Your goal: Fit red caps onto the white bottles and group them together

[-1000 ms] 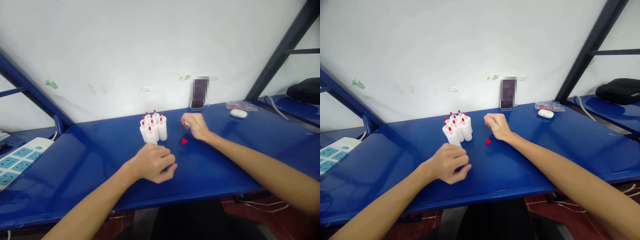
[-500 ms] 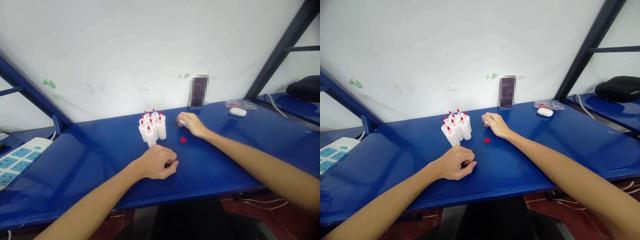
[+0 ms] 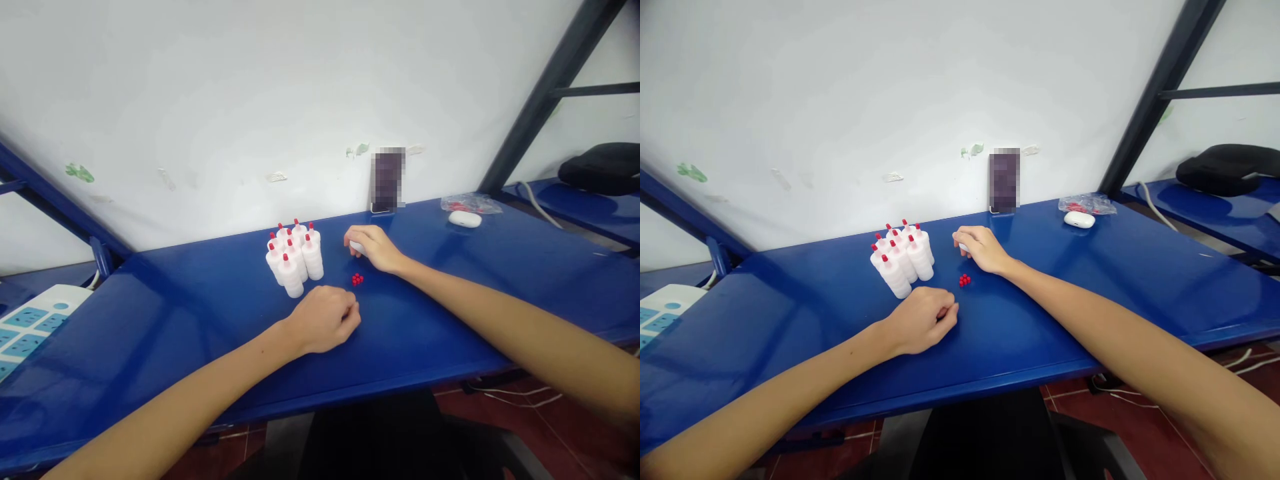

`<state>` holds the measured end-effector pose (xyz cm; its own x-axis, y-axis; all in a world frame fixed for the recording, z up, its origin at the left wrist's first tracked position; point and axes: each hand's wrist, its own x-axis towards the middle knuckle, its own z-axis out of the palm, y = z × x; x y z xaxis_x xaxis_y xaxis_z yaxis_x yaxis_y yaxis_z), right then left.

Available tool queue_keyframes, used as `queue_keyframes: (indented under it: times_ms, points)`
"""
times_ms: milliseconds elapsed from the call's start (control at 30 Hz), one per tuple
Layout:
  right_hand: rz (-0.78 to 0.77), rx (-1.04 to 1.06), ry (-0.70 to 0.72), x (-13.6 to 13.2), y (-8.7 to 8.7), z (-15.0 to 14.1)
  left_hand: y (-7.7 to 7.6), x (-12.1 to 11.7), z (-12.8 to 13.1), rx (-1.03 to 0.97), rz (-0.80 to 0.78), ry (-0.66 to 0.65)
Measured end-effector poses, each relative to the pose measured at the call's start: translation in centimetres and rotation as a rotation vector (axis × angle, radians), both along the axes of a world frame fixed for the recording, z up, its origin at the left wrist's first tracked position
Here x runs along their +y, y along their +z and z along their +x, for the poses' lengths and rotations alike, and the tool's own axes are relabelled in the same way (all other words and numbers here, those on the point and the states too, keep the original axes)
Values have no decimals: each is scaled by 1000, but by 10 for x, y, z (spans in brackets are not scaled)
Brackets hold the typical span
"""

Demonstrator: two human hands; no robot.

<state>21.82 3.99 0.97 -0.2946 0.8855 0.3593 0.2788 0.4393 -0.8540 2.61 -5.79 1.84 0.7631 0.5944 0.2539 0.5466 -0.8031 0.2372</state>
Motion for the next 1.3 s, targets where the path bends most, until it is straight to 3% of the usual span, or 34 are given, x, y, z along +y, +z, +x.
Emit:
queue_keyframes:
  times_ms: [133,300,467,800,933,1000,1133,1300]
  points:
    - [17,-21,-6,-2,3,0,0,7,18,185,127,337]
    - [4,-17,-8,-2,2,1,6,19,44,299,119,429]
    - [34,-55,-1,0,0,2,9,27,54,390,90,388]
    - [80,-115,15,-4,2,2,11,28,48,445,144,218]
    - [124,-150,58,-11,7,2,10,10,24,277,186,-72]
    - [147,-198,119,-17,10,-1,8,-1,6,156,159,-146]
    - [159,-271,315,-33,16,-11,4,-13,-28,-8,90,-145]
    - [96,-176,545,-51,17,-23,0,-4,-44,-275,207,-58]
